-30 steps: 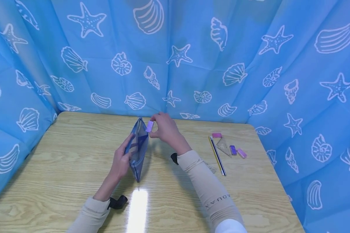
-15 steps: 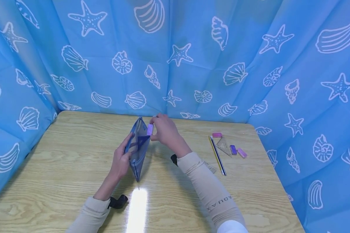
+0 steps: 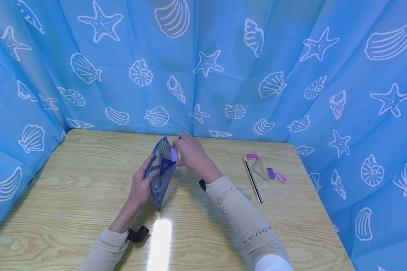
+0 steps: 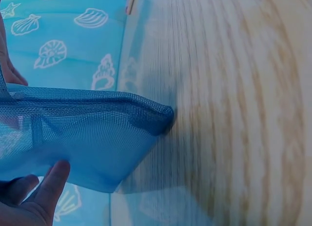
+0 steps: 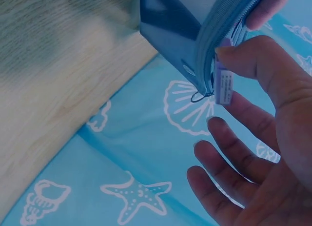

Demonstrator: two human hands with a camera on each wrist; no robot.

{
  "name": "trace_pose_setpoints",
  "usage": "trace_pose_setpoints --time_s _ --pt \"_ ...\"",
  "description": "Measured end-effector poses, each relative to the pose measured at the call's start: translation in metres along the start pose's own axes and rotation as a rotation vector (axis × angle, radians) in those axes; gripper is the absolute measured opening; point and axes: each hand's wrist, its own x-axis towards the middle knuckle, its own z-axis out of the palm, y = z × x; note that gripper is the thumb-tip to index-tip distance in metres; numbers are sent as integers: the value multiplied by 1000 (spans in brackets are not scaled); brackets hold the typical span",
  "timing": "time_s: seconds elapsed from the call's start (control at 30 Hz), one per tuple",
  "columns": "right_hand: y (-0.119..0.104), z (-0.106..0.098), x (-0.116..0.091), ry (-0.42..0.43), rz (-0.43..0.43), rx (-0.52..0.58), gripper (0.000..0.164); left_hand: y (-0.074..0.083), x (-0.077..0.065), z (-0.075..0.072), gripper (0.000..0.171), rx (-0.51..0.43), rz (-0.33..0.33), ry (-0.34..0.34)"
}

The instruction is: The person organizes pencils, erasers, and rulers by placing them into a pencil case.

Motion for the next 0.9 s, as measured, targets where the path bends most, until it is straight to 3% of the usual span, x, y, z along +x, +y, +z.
trace_pose_setpoints --time_s 0.3,0.6,0.9 --pt "-2 -3 2 -79 -30 -83 45 1 -1 0 78 9 1 -4" --pt "-4 -6 0 -136 -71 -88 41 1 0 0 79 8 -8 -9" --pt "-5 -9 6 -89 -81 -98 44 2 -1 3 78 27 20 -4"
